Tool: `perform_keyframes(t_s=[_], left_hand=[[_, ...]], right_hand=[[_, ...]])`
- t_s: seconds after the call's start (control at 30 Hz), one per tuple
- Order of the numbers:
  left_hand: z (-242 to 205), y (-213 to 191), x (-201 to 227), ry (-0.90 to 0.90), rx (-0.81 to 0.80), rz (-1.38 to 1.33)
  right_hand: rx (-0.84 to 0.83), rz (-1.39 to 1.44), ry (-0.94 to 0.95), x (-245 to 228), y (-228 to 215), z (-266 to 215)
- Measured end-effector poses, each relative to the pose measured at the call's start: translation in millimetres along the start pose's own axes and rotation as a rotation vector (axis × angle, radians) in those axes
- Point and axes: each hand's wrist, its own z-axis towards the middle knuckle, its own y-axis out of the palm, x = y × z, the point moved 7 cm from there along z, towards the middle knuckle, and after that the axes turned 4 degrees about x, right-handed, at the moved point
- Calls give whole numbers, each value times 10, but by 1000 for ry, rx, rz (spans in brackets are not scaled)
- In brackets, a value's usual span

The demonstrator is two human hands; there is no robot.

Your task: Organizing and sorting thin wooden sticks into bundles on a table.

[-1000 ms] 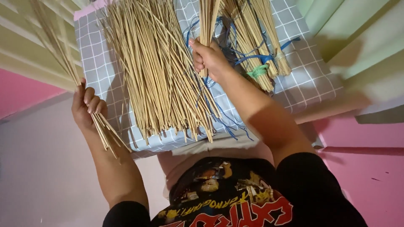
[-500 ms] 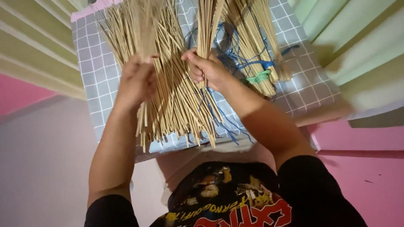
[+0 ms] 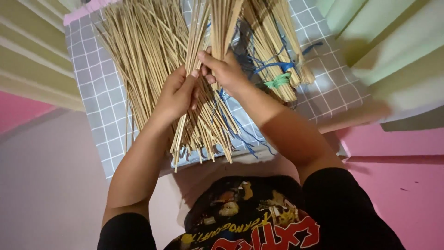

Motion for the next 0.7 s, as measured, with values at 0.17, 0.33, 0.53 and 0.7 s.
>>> perform_keyframes(t_s=[0.17,0.33,0.53,0.7], left_hand=[[25,-23,-57,-40,55,40],[110,-129,-263,-60,149,21],[88,-253,-260,-83,255,3],[18,-137,-72,-162,214,134]], right_hand=[[-4,-49,-64,-68,14,-25],[111,-66,-50,-61,-39,-67],[172,-6,29,6,-102,61],[44,122,140,40,-69,57]])
